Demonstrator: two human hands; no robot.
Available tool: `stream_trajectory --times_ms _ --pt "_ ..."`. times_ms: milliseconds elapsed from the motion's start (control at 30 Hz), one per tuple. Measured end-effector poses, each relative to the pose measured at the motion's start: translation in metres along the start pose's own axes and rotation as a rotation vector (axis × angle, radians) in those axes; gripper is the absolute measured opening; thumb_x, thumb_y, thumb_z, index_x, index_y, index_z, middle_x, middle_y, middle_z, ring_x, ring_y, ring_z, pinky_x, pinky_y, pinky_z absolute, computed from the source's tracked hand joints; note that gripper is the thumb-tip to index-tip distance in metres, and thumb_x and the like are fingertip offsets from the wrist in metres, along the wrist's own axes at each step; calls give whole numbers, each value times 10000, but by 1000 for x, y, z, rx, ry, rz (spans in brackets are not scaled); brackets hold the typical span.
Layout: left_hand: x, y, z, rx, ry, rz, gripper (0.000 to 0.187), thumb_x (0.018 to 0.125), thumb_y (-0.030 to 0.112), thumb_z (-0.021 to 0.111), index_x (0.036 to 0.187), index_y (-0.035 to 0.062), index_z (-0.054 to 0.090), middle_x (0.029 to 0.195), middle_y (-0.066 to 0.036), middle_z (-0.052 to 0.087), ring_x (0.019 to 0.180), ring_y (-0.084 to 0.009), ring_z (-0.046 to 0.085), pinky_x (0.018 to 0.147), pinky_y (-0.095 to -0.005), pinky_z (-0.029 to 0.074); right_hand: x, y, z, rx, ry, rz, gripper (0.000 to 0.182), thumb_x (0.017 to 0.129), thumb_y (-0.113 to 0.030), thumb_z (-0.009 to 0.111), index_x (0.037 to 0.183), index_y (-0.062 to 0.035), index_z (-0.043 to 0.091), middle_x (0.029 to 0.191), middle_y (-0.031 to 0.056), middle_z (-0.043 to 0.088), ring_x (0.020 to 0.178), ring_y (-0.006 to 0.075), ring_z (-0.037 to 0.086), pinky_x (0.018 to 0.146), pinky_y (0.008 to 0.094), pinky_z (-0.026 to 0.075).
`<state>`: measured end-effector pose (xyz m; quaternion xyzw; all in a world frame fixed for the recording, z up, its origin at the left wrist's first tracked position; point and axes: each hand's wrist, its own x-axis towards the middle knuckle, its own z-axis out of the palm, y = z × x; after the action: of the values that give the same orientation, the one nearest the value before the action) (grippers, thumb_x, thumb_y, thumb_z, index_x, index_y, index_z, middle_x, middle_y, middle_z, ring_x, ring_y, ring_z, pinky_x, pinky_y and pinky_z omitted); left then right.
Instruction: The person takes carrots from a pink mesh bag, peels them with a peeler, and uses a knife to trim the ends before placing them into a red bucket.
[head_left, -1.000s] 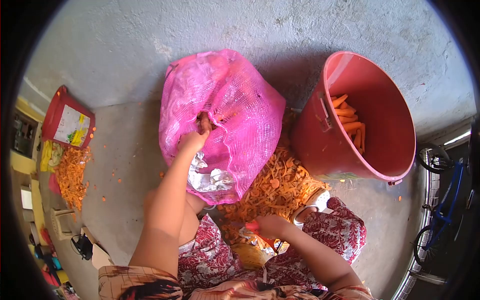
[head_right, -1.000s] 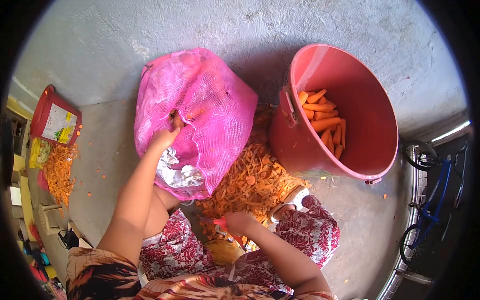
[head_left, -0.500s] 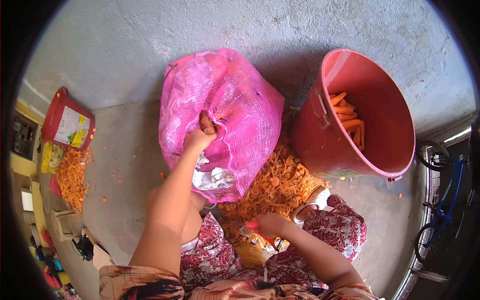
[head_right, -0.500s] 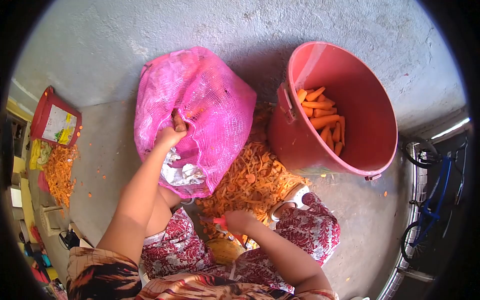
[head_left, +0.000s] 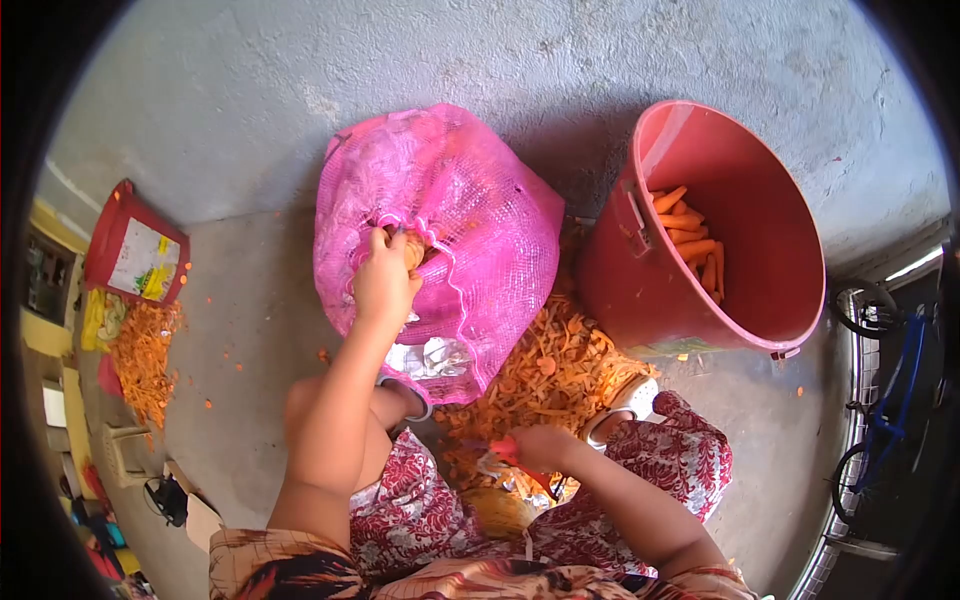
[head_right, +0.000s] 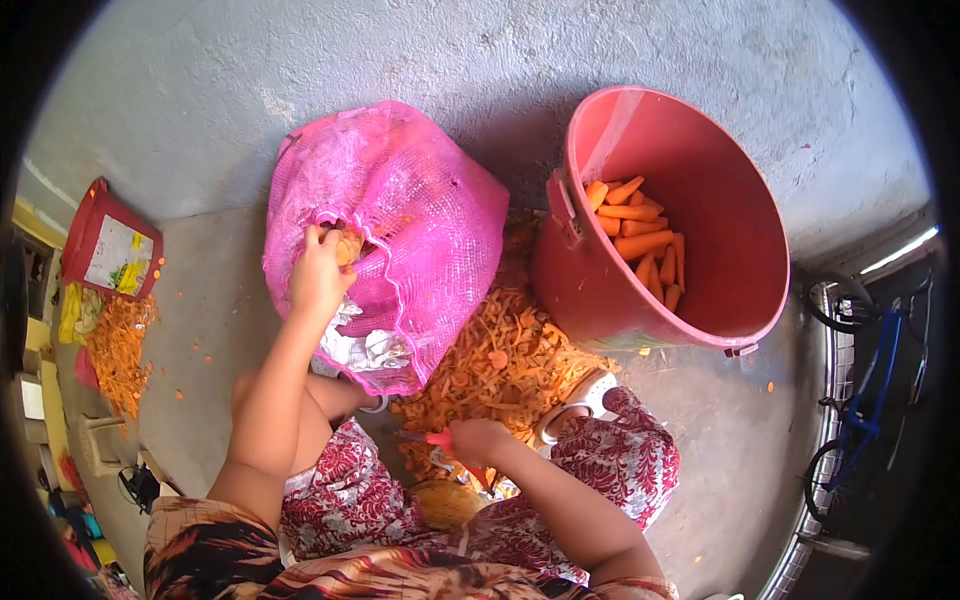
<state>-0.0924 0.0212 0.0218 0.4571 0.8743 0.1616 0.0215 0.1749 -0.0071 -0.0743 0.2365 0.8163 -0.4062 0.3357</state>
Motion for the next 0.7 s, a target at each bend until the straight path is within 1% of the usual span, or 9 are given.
stream_trajectory --times_ms 100,133,233,333,433,500,567,667,700 --pt "-10 -14 -8 -96 130 198 460 601 34 649 1031 71 491 1048 -145 442 813 -340 551 659 -391 468 -3 -1 -7 -21 24 1 340 793 -315 470 955 -18 505 881 165 591 823 310 573 688 412 445" --pt "-15 -16 -13 -188 151 276 473 594 -2 634 1038 63 484 1059 -141 442 830 -343 540 677 -390 462 -6 -4 -14 -29 28 7 331 792 -303 468 952 -17 506 876 169 590 817 313 574 688 411 444" --pt "-22 -16 -18 -358 197 362 461 588 -38 618 1019 63 487 1036 -134 441 852 -341 528 696 -386 460 -9 -6 -28 41 90 54 303 783 -268 465 936 -9 507 858 180 591 796 328 574 690 408 442" --pt "-17 -23 -4 -353 232 447 481 554 -79 641 997 33 491 1011 -127 441 838 -270 553 693 -313 475 -8 -1 -37 135 161 74 333 759 -264 508 967 -5 485 869 183 585 822 332 565 706 409 428" --pt "-13 -35 31 -566 43 302 465 560 -93 652 974 13 469 1019 -121 426 767 -223 575 637 -282 497 -2 0 -38 147 252 37 320 759 -241 506 960 6 481 835 187 583 798 347 560 696 420 425" --pt "-13 -42 59 -567 -60 207 444 556 -45 688 911 13 428 971 -123 422 717 -226 575 636 -298 497 -3 -3 -40 124 282 -6 307 765 -239 498 952 3 480 824 193 581 790 356 556 690 430 422" --pt "-14 -47 79 -610 -90 181 524 550 5 724 980 8 426 991 -132 421 695 -212 574 629 -286 494 -1 -7 -39 112 297 -26 296 769 -237 492 943 2 478 817 198 578 786 361 554 685 436 422" --pt "-16 -38 73 -639 -222 5 640 547 67 750 1078 -1 399 1027 -148 418 729 -207 579 674 -306 488 5 -9 -36 100 299 -38 285 773 -234 487 931 3 472 814 203 577 784 365 555 679 439 424" --pt "-16 -35 70 -561 -247 36 659 555 93 749 1101 3 391 1042 -153 420 756 -222 575 695 -323 481 7 -9 -35 91 301 -56 283 776 -233 484 928 5 469 813 203 578 783 365 555 678 439 425"
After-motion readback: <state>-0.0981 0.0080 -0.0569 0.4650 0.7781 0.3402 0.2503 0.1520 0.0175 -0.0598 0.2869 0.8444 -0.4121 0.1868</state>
